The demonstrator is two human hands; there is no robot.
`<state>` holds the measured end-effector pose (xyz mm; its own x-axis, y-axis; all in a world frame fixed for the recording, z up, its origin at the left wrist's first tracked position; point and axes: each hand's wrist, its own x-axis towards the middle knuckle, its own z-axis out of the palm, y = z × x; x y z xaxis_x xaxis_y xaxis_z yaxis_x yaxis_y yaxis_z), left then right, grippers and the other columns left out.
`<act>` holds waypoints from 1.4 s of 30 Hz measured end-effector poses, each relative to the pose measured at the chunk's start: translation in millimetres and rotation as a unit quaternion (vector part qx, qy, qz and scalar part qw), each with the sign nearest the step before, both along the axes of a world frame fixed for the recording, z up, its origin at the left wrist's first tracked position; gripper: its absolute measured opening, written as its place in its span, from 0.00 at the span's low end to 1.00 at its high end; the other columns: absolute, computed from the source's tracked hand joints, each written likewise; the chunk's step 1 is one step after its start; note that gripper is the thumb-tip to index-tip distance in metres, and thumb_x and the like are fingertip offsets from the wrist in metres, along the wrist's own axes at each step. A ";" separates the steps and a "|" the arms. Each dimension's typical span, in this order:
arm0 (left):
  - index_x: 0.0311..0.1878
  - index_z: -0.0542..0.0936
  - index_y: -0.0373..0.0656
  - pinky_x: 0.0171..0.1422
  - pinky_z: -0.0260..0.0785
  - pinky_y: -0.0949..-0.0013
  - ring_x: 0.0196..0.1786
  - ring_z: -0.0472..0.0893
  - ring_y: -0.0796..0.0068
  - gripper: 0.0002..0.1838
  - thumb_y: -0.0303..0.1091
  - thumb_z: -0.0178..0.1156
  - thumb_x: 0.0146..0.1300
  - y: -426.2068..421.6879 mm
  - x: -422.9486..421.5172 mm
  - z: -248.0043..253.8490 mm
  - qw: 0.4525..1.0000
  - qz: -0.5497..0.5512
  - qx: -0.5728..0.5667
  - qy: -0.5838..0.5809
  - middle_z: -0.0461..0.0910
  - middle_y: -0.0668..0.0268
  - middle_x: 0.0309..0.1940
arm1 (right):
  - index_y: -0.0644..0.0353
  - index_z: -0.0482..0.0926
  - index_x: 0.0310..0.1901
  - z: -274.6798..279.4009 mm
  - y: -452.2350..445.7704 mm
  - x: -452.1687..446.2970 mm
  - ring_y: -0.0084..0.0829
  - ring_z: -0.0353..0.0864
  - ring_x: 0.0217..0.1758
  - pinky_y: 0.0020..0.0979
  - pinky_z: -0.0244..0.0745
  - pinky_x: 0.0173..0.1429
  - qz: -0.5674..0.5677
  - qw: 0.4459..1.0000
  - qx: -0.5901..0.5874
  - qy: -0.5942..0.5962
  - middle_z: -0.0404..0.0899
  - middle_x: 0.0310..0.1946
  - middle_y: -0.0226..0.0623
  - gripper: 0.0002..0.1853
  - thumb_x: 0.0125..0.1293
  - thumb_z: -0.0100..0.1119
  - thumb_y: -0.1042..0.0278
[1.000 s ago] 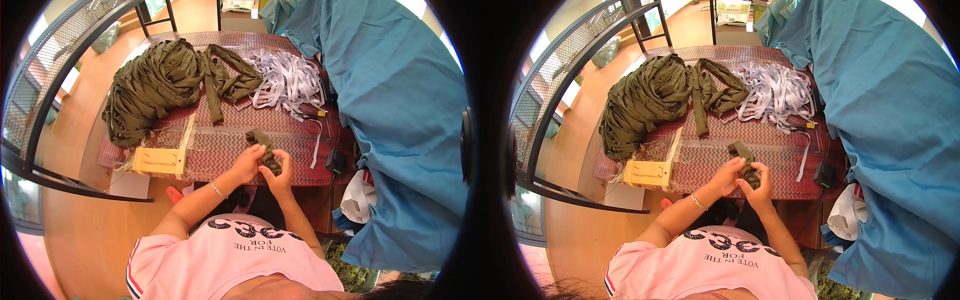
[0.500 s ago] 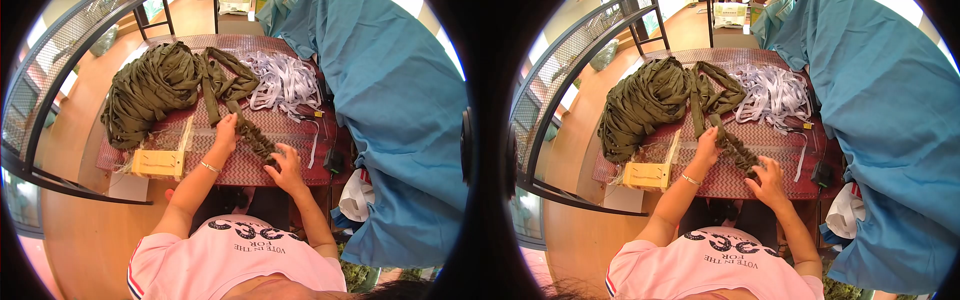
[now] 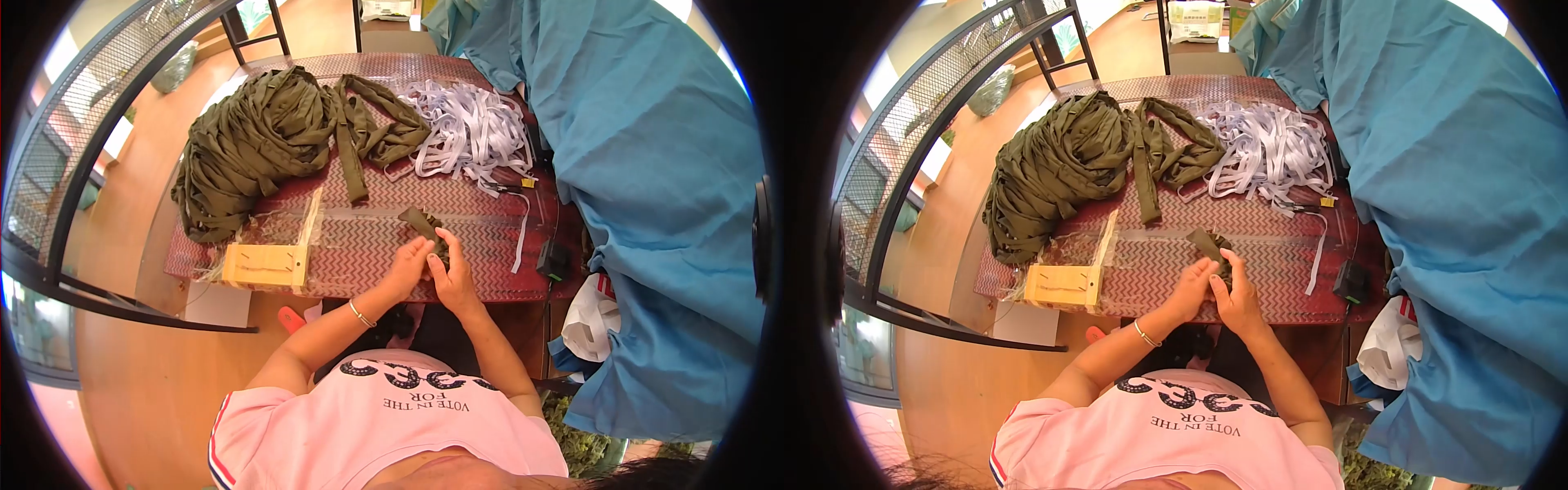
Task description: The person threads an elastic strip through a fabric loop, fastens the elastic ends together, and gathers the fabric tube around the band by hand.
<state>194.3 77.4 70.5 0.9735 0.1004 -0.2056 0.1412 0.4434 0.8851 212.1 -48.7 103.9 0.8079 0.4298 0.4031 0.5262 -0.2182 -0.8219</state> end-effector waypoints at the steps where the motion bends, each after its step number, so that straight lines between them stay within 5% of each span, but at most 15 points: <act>1: 0.31 0.71 0.45 0.25 0.65 0.80 0.22 0.71 0.85 0.12 0.38 0.49 0.71 -0.2 -3.4 -5.6 0.999 -0.040 0.001 -0.012 0.71 0.74 0.22 | 0.65 0.65 0.62 2.5 -1.5 -1.4 0.34 0.78 0.43 0.32 0.71 0.50 -0.002 0.998 0.010 0.055 0.77 0.43 0.44 0.21 0.70 0.48 0.66; 5: 0.36 0.72 0.42 0.30 0.70 0.80 0.27 0.76 0.82 0.11 0.39 0.48 0.72 15.0 -8.7 -3.6 0.976 -0.205 0.069 0.010 0.75 0.71 0.27 | 0.67 0.73 0.53 -5.6 -15.6 -0.8 0.20 0.72 0.31 0.24 0.69 0.38 0.074 0.969 0.099 0.215 0.76 0.29 0.29 0.15 0.70 0.49 0.67; 6: 0.38 0.72 0.42 0.31 0.71 0.80 0.29 0.77 0.82 0.11 0.39 0.48 0.72 17.2 -10.4 3.1 0.968 -0.238 0.071 0.034 0.76 0.70 0.28 | 0.67 0.73 0.51 -9.0 -16.7 -2.1 0.21 0.72 0.30 0.24 0.69 0.37 0.042 0.980 0.085 0.176 0.75 0.28 0.30 0.14 0.69 0.50 0.68; 10: 0.39 0.72 0.41 0.32 0.74 0.75 0.30 0.79 0.77 0.15 0.45 0.51 0.70 29.7 -10.4 27.0 0.988 -0.079 -0.078 0.108 0.77 0.66 0.31 | 0.64 0.75 0.46 1.5 -21.6 -11.7 0.27 0.76 0.28 0.29 0.71 0.35 -0.055 0.996 -0.011 0.076 0.77 0.27 0.38 0.10 0.66 0.53 0.70; 14: 0.39 0.74 0.42 0.33 0.74 0.75 0.28 0.79 0.78 0.16 0.47 0.53 0.69 37.6 -0.8 -5.1 0.995 -0.037 -0.046 0.079 0.78 0.67 0.26 | 0.62 0.75 0.45 -3.0 -15.1 -22.0 0.41 0.83 0.33 0.36 0.74 0.38 -0.069 0.997 -0.032 0.003 0.80 0.30 0.47 0.09 0.63 0.53 0.72; 15: 0.38 0.75 0.41 0.34 0.74 0.76 0.27 0.78 0.79 0.14 0.44 0.54 0.69 36.2 0.4 -15.8 0.996 -0.056 -0.041 0.056 0.77 0.68 0.24 | 0.65 0.73 0.50 -1.1 -15.3 -24.6 0.31 0.80 0.43 0.31 0.73 0.47 -0.053 0.995 -0.050 0.067 0.80 0.39 0.46 0.14 0.64 0.52 0.72; 19: 0.40 0.76 0.41 0.32 0.71 0.80 0.28 0.76 0.81 0.11 0.39 0.53 0.70 21.8 -18.6 -8.7 0.980 -0.196 -0.019 0.026 0.77 0.70 0.28 | 0.65 0.72 0.56 7.0 -14.8 -26.0 0.31 0.79 0.43 0.30 0.72 0.49 -0.004 0.991 0.014 0.134 0.80 0.40 0.45 0.18 0.66 0.49 0.72; 22: 0.44 0.76 0.42 0.40 0.73 0.76 0.35 0.78 0.78 0.14 0.44 0.53 0.70 21.8 -21.3 -3.7 0.981 -0.169 -0.074 0.060 0.78 0.70 0.33 | 0.64 0.73 0.54 2.5 -15.3 -30.3 0.31 0.80 0.39 0.29 0.72 0.45 -0.032 0.993 0.008 0.112 0.80 0.37 0.44 0.16 0.66 0.49 0.72; 25: 0.52 0.76 0.41 0.53 0.72 0.67 0.45 0.79 0.72 0.21 0.50 0.52 0.69 38.8 -8.7 -6.2 0.949 -0.144 -0.265 0.098 0.79 0.65 0.44 | 0.63 0.74 0.53 7.5 -17.7 -35.2 0.36 0.82 0.36 0.31 0.74 0.41 -0.073 0.994 -0.048 0.072 0.80 0.35 0.46 0.15 0.64 0.51 0.74; 28: 0.54 0.76 0.42 0.59 0.68 0.62 0.49 0.78 0.69 0.25 0.54 0.51 0.68 44.9 -4.8 5.4 0.958 -0.136 -0.239 0.087 0.79 0.63 0.46 | 0.61 0.75 0.52 -6.1 -17.1 -36.0 0.44 0.83 0.34 0.34 0.75 0.38 -0.072 0.995 -0.050 -0.039 0.80 0.34 0.50 0.16 0.62 0.53 0.76; 35: 0.43 0.80 0.46 0.48 0.70 0.74 0.40 0.78 0.80 0.10 0.40 0.58 0.66 31.3 -2.7 -13.5 0.976 -0.035 -0.203 0.068 0.82 0.72 0.38 | 0.62 0.73 0.55 -6.5 -17.0 -43.4 0.48 0.83 0.39 0.37 0.76 0.41 -0.075 0.994 -0.077 -0.032 0.80 0.40 0.53 0.19 0.61 0.53 0.79; 42: 0.42 0.80 0.45 0.38 0.68 0.79 0.30 0.73 0.86 0.06 0.34 0.56 0.67 17.7 -8.6 -16.4 0.982 0.002 -0.177 0.071 0.79 0.76 0.33 | 0.65 0.70 0.58 -3.8 -9.8 -51.1 0.47 0.82 0.43 0.37 0.75 0.46 -0.114 0.992 -0.043 0.023 0.79 0.43 0.54 0.20 0.62 0.50 0.78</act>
<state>185.7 95.0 54.1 0.9325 0.0026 -0.3612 0.2486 0.7209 0.6469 161.0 -58.6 100.1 0.9049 0.2650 0.3330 0.4172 -0.3981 -0.8170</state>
